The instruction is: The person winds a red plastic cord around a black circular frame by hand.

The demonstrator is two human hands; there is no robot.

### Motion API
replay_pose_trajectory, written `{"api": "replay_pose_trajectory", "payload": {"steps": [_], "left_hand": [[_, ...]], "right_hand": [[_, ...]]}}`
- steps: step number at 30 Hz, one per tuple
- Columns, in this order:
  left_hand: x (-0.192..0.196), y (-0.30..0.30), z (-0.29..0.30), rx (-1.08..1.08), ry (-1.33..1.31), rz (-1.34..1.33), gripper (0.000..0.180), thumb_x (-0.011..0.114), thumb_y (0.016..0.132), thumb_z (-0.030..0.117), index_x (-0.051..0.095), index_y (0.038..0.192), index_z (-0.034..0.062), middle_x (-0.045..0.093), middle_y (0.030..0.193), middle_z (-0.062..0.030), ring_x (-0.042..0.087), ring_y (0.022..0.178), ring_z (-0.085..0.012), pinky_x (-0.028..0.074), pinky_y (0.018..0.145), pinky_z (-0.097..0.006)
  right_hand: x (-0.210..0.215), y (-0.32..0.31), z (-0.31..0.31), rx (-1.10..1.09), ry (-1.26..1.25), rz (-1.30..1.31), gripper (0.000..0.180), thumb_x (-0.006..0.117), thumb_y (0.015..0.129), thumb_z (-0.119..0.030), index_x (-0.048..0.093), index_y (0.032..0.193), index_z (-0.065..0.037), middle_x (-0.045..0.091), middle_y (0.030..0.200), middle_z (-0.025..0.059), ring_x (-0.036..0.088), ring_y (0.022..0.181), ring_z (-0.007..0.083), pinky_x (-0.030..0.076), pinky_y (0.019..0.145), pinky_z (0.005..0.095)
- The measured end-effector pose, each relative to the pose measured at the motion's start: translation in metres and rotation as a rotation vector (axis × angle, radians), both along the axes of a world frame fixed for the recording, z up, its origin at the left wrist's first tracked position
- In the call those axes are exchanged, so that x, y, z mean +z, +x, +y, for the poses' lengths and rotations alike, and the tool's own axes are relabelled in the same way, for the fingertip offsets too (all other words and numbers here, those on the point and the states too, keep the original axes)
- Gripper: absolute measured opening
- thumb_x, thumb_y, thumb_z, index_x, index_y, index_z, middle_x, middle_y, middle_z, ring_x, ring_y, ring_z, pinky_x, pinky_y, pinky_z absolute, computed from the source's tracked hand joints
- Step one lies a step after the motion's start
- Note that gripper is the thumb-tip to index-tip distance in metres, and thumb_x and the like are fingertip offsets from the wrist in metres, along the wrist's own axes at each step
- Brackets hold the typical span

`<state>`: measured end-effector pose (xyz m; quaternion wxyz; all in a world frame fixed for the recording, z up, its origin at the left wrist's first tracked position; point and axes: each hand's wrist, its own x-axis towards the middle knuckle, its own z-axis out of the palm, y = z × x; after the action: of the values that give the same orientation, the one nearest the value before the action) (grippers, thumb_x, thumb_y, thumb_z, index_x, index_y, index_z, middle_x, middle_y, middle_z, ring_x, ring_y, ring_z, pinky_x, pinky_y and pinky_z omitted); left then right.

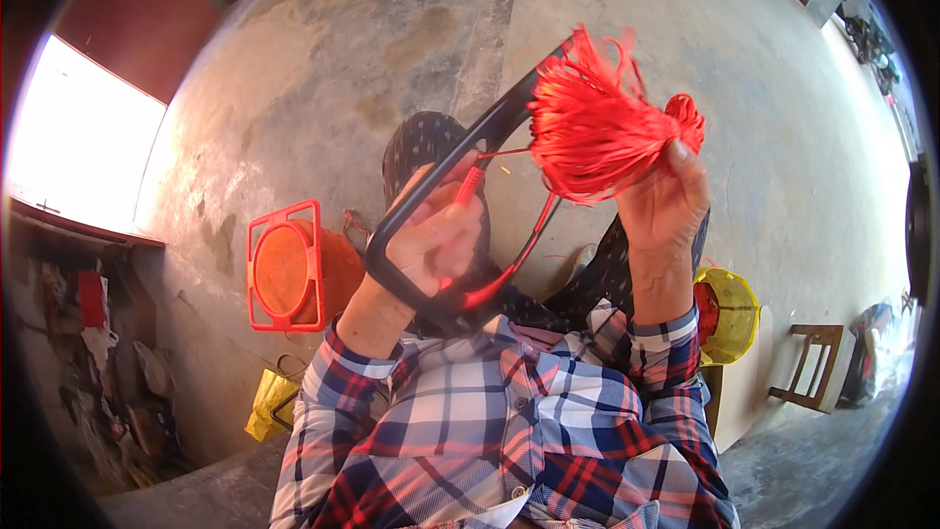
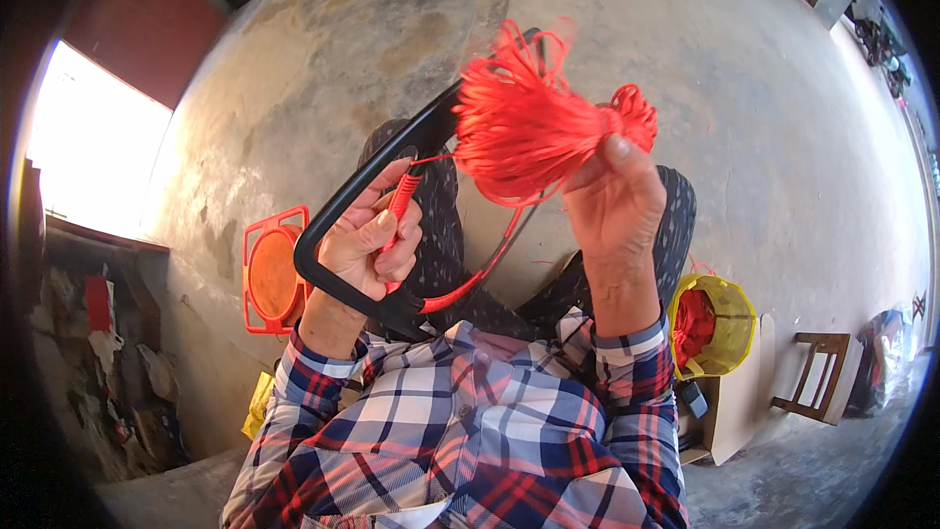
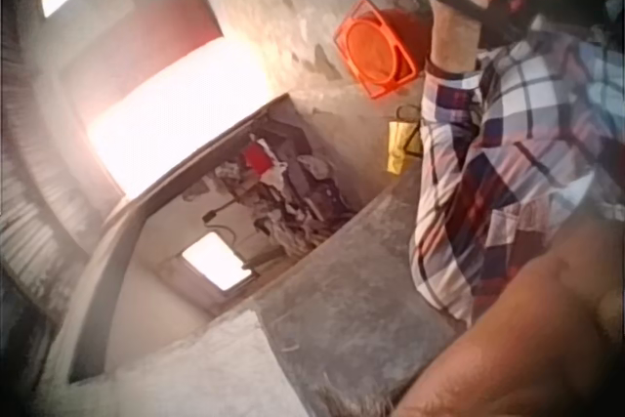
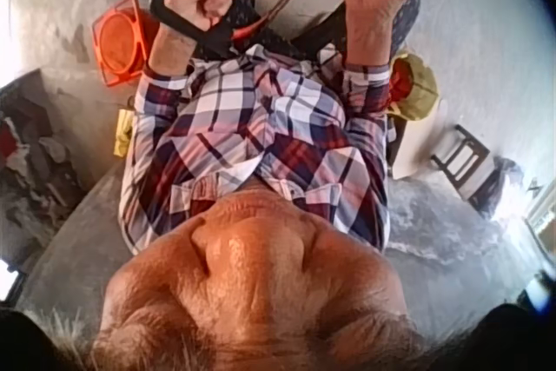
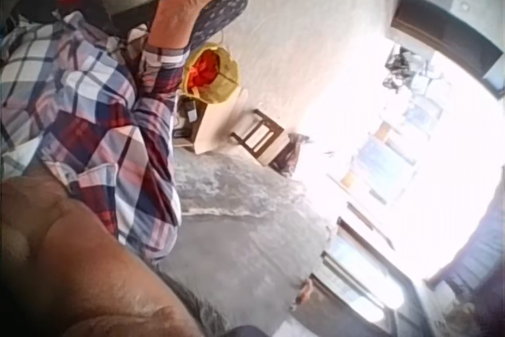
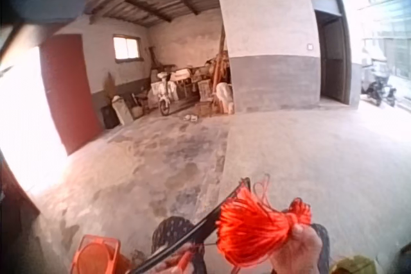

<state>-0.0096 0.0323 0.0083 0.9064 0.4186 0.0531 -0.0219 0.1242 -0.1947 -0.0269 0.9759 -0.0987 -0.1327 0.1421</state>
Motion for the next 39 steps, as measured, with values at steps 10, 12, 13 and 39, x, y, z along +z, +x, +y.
{"api": "replay_pose_trajectory", "payload": {"steps": [10, 12, 13, 39], "left_hand": [[-0.017, -0.001, 0.032, 0.059, -0.054, -0.093, 0.041, 0.064, 0.09, 0.014, 0.052, 0.129, 0.0153, 0.054, 0.085, -0.0071, 0.036, 0.047, -0.0068, 0.024, 0.039, -0.019], [-0.008, 0.0, 0.023, 0.062, -0.015, -0.007, 0.037, 0.061, 0.092, 0.02, 0.052, 0.127, 0.0097, 0.054, 0.081, -0.007, 0.036, 0.046, -0.0066, 0.024, 0.038, -0.02], [-0.013, 0.001, 0.027, -0.01, -0.017, -0.024, 0.039, 0.057, 0.095, 0.028, 0.052, 0.124, 0.0026, 0.056, 0.079, -0.0081, 0.037, 0.045, -0.0068, 0.027, 0.037, -0.02], [0.002, -0.004, -0.017, -0.062, -0.272, 0.184, 0.08, 0.064, 0.075, 0.049, 0.043, 0.134, -0.0015, 0.06, 0.104, -0.0171, 0.056, 0.069, -0.0226, 0.044, 0.05, -0.029]], "right_hand": [[-0.067, -0.012, -0.006, 0.013, -0.746, 0.096, 0.037, 0.065, 0.089, -0.017, 0.052, 0.12, -0.003, 0.064, 0.095, 0.0105, 0.066, 0.084, 0.0228, 0.055, 0.073, 0.0377], [-0.097, -0.011, -0.002, 0.063, -1.258, -0.175, 0.032, 0.067, 0.088, -0.015, 0.055, 0.113, -0.001, 0.063, 0.092, 0.0043, 0.062, 0.082, 0.0162, 0.051, 0.074, 0.0296], [-0.101, -0.018, 0.005, 0.088, -1.405, -0.299, 0.038, 0.069, 0.085, -0.02, 0.054, 0.113, 0.001, 0.063, 0.089, 0.0057, 0.06, 0.08, 0.015, 0.049, 0.075, 0.0282], [-0.007, -0.018, 0.051, 0.306, -0.675, -0.351, 0.046, 0.07, 0.084, -0.014, 0.055, 0.125, -0.001, 0.061, 0.109, 0.0041, 0.057, 0.099, 0.0129, 0.045, 0.09, 0.0297]]}}
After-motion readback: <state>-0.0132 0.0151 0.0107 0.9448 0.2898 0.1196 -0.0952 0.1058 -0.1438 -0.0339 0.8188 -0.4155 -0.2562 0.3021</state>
